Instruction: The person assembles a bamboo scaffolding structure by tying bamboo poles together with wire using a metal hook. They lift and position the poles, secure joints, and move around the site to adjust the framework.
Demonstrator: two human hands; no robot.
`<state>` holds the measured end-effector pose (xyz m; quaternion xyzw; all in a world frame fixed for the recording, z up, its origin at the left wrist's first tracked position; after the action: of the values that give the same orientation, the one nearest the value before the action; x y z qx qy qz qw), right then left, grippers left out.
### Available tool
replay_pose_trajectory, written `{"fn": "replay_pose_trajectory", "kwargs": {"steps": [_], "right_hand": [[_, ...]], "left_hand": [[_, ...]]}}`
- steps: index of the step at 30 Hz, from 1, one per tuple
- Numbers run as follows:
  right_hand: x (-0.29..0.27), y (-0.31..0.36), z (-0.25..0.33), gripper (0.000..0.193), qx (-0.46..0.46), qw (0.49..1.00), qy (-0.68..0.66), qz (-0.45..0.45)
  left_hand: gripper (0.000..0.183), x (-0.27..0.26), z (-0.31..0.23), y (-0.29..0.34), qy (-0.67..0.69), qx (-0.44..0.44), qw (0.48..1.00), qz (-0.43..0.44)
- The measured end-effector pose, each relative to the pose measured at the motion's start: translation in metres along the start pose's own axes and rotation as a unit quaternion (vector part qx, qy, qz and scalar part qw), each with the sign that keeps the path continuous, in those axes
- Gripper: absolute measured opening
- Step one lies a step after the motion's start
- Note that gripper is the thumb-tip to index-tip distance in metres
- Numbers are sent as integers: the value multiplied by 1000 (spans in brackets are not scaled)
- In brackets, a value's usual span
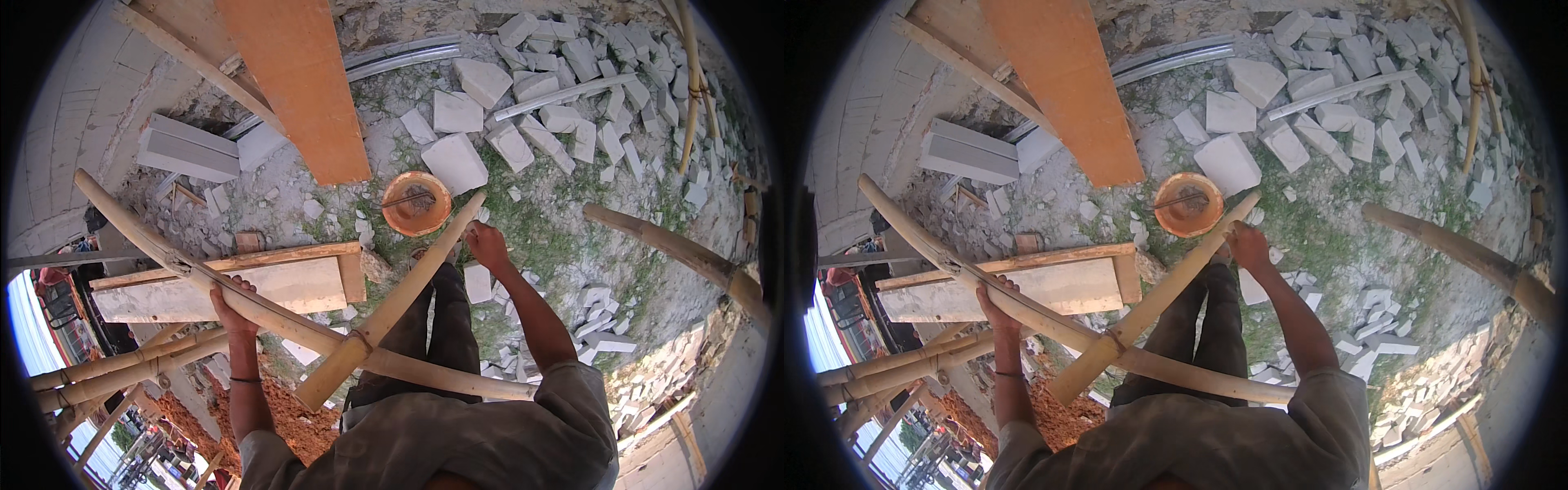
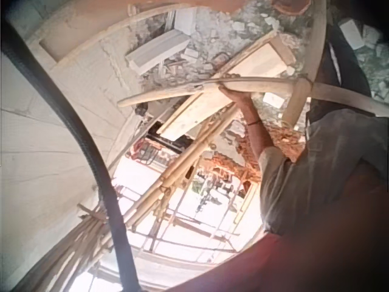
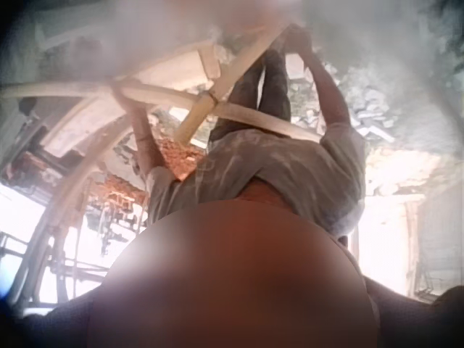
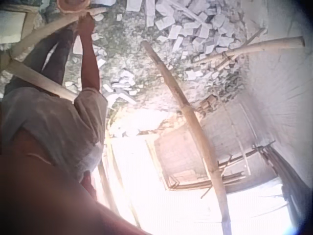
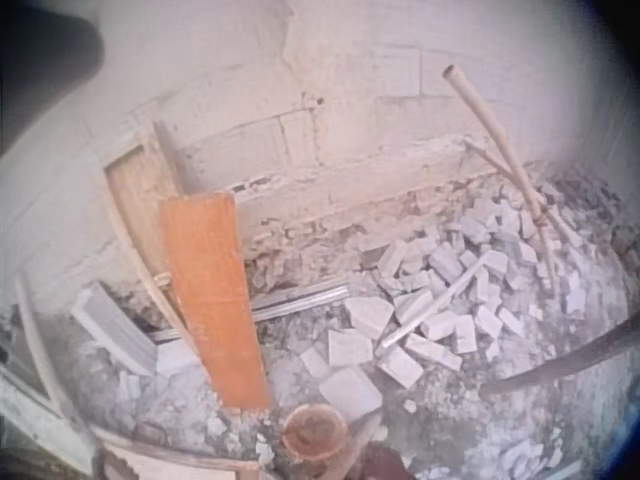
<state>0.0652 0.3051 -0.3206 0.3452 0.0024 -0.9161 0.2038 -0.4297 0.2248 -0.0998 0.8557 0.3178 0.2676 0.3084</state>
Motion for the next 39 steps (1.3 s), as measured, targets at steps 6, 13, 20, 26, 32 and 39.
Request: {"fn": "replay_pose_trajectory", "kwargs": {"steps": [6,13,20,26,32,39], "right_hand": [[169,-155,-74,22,168,916,-329,158],[338,-190,-142,55,540,749,-360,136],[433,-184,-189,51,596,616,-513,48],[439,-176,-223,30,575,636,-514,-35],[342,-175,-259,15,152,947,-201,201],[130,-182,-168,11,508,608,-609,53]], "left_hand": [[47,-42,21,19,15,19,999,-26],[56,-69,35,25,34,19,996,-81],[55,-90,36,18,65,4,994,-89],[53,-95,34,11,72,-3,996,-49],[48,-92,29,-1,89,-24,994,-50],[42,-40,4,-25,75,-40,996,-41]]}}
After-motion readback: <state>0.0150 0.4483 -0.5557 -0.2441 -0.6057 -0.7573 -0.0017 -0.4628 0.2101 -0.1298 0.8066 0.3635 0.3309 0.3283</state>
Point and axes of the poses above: each hand's wrist, its own y-axis away from the middle knuckle, its own x-axis out of the palm, z = x × y, the point moved 1 cm from there along -y, towards the middle knuckle, and after that the axes turned 13 degrees about -x, right-handed, at the moved point
